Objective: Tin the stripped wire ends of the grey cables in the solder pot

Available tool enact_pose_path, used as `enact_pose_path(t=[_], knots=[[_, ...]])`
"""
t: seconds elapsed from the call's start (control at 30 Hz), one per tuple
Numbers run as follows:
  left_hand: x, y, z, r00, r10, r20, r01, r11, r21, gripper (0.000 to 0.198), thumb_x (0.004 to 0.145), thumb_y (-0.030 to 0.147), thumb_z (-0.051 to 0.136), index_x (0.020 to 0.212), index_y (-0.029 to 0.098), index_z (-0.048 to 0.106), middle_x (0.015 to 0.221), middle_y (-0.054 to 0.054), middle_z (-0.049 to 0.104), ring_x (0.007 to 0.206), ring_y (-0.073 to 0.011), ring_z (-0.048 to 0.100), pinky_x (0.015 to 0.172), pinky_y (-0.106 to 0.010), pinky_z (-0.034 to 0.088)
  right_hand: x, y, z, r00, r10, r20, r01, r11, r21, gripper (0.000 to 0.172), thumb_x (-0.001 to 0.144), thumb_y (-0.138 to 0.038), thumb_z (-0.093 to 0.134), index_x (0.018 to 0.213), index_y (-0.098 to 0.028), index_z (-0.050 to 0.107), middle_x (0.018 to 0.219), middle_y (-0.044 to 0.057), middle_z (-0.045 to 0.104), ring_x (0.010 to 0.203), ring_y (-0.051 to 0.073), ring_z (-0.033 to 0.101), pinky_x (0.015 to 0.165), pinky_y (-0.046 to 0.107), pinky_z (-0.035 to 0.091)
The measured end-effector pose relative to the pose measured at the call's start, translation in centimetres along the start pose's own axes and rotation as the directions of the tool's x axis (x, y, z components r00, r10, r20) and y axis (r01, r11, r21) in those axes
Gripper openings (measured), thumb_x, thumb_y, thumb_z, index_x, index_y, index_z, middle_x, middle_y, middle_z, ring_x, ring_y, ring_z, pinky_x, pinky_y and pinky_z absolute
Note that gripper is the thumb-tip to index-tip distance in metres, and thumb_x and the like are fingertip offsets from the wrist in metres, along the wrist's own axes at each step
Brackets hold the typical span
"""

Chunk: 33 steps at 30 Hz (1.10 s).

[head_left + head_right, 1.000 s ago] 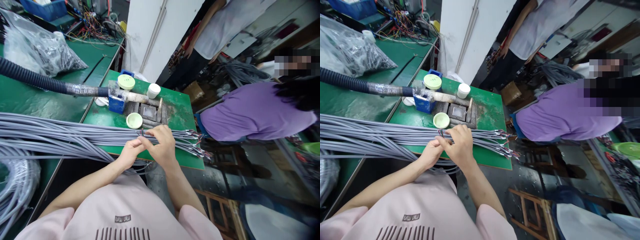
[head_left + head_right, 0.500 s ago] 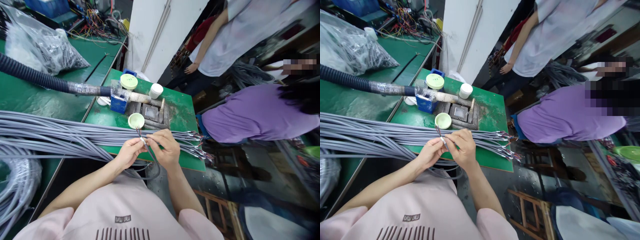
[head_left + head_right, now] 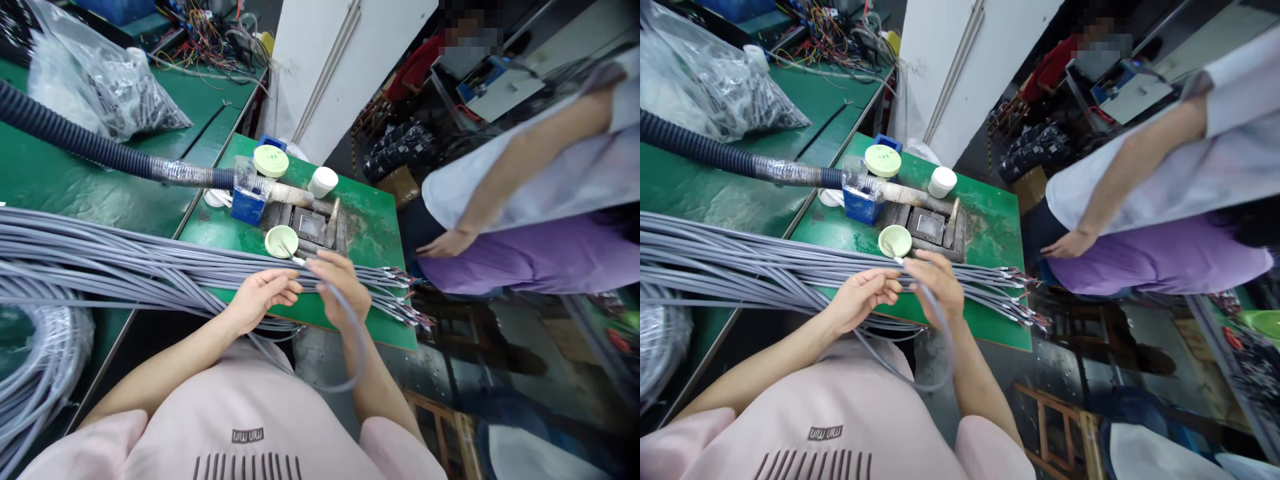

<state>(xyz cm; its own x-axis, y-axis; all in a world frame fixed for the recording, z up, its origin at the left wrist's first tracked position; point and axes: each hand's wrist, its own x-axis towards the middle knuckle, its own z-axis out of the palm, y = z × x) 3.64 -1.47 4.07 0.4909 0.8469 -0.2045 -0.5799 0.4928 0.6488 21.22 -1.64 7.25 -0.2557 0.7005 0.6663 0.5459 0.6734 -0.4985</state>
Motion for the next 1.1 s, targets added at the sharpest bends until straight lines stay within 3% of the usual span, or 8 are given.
enact_pose_path(t=[0.07, 0.17, 0.27, 0.33, 0.53, 0.77, 0.97, 1.1], knots=[[-1.0, 0.9, -0.5, 0.992, 0.125, -0.008, -0.117, 0.948, 0.296, 0.027, 0.073, 0.034, 0.074, 0.095, 0.017, 0.074, 0.081, -0.007, 0.075, 0.073, -0.0163, 0.067, 0.070, -0.027, 0.052, 1.1, 0.7, -0.2, 0.984, 0.137, -0.113, -0.141, 0.990, -0.022, 0.023, 0.093, -0.028, 0.049, 0.106, -0.025, 0.067, 0.099, 0.008, 0.072, 0.104, 0.024, 0.063, 0.090, 0.044, 0.052], [-2.2, 2.0, -1.8, 0.922, 0.378, 0.084, -0.331, 0.657, 0.677, 0.015, 0.076, 0.027, 0.070, 0.089, 0.021, 0.076, 0.083, -0.007, 0.075, 0.077, -0.0192, 0.065, 0.076, -0.031, 0.049, 2.7, 2.4, 0.0, 0.944, 0.290, -0.159, -0.299, 0.954, -0.030, 0.022, 0.094, -0.032, 0.047, 0.098, -0.023, 0.066, 0.091, 0.006, 0.072, 0.092, 0.022, 0.066, 0.085, 0.040, 0.052], [-2.4, 2.1, -3.7, 0.841, 0.511, 0.178, -0.408, 0.384, 0.828, 0.016, 0.079, 0.026, 0.067, 0.092, 0.024, 0.076, 0.085, -0.006, 0.075, 0.077, -0.0200, 0.063, 0.077, -0.032, 0.047, 4.0, 4.0, 0.7, 0.934, 0.331, -0.136, -0.338, 0.941, -0.031, 0.023, 0.093, -0.036, 0.047, 0.092, -0.022, 0.066, 0.086, 0.005, 0.072, 0.086, 0.020, 0.067, 0.083, 0.038, 0.051], [-2.1, 1.8, -4.9, 0.833, 0.523, 0.183, -0.388, 0.315, 0.866, 0.017, 0.080, 0.026, 0.065, 0.094, 0.024, 0.075, 0.087, -0.007, 0.075, 0.079, -0.0206, 0.063, 0.079, -0.033, 0.046, 4.7, 4.7, 1.2, 0.939, 0.327, -0.109, -0.333, 0.942, -0.037, 0.023, 0.093, -0.036, 0.048, 0.088, -0.021, 0.066, 0.085, 0.004, 0.072, 0.085, 0.020, 0.067, 0.083, 0.037, 0.051], [-1.1, 1.0, -6.5, 0.843, 0.524, 0.124, -0.365, 0.386, 0.847, 0.017, 0.081, 0.027, 0.065, 0.093, 0.025, 0.075, 0.086, -0.006, 0.074, 0.079, -0.0204, 0.063, 0.078, -0.031, 0.045, 6.2, 5.3, 2.4, 0.946, 0.323, 0.004, -0.321, 0.941, -0.105, 0.024, 0.093, -0.035, 0.048, 0.088, -0.021, 0.067, 0.087, 0.005, 0.072, 0.088, 0.020, 0.065, 0.084, 0.035, 0.049], [-0.9, 1.0, -6.8, 0.847, 0.499, 0.185, -0.363, 0.288, 0.886, 0.019, 0.084, 0.028, 0.061, 0.096, 0.024, 0.074, 0.087, -0.006, 0.074, 0.079, -0.0199, 0.062, 0.078, -0.031, 0.045, 6.6, 5.8, 3.5, 0.953, 0.280, 0.113, -0.256, 0.948, -0.191, 0.022, 0.092, -0.034, 0.049, 0.090, -0.023, 0.068, 0.089, 0.004, 0.071, 0.093, 0.021, 0.063, 0.088, 0.036, 0.047], [-0.8, 1.0, -6.9, 0.859, 0.473, 0.194, -0.349, 0.265, 0.899, 0.018, 0.084, 0.027, 0.060, 0.096, 0.024, 0.074, 0.087, -0.006, 0.074, 0.079, -0.0197, 0.062, 0.079, -0.031, 0.044, 6.8, 5.7, 4.1, 0.954, 0.248, 0.167, -0.201, 0.945, -0.256, 0.020, 0.092, -0.031, 0.051, 0.086, -0.022, 0.068, 0.089, 0.004, 0.072, 0.090, 0.021, 0.062, 0.085, 0.036, 0.045], [-0.7, 1.1, -6.8, 0.868, 0.466, 0.172, -0.341, 0.308, 0.888, 0.017, 0.082, 0.027, 0.063, 0.094, 0.025, 0.074, 0.088, -0.006, 0.074, 0.080, -0.0200, 0.062, 0.080, -0.032, 0.044, 6.7, 5.8, 4.3, 0.956, 0.222, 0.189, -0.164, 0.945, -0.282, 0.020, 0.092, -0.030, 0.051, 0.084, -0.023, 0.068, 0.089, 0.003, 0.072, 0.087, 0.020, 0.061, 0.083, 0.036, 0.044]])
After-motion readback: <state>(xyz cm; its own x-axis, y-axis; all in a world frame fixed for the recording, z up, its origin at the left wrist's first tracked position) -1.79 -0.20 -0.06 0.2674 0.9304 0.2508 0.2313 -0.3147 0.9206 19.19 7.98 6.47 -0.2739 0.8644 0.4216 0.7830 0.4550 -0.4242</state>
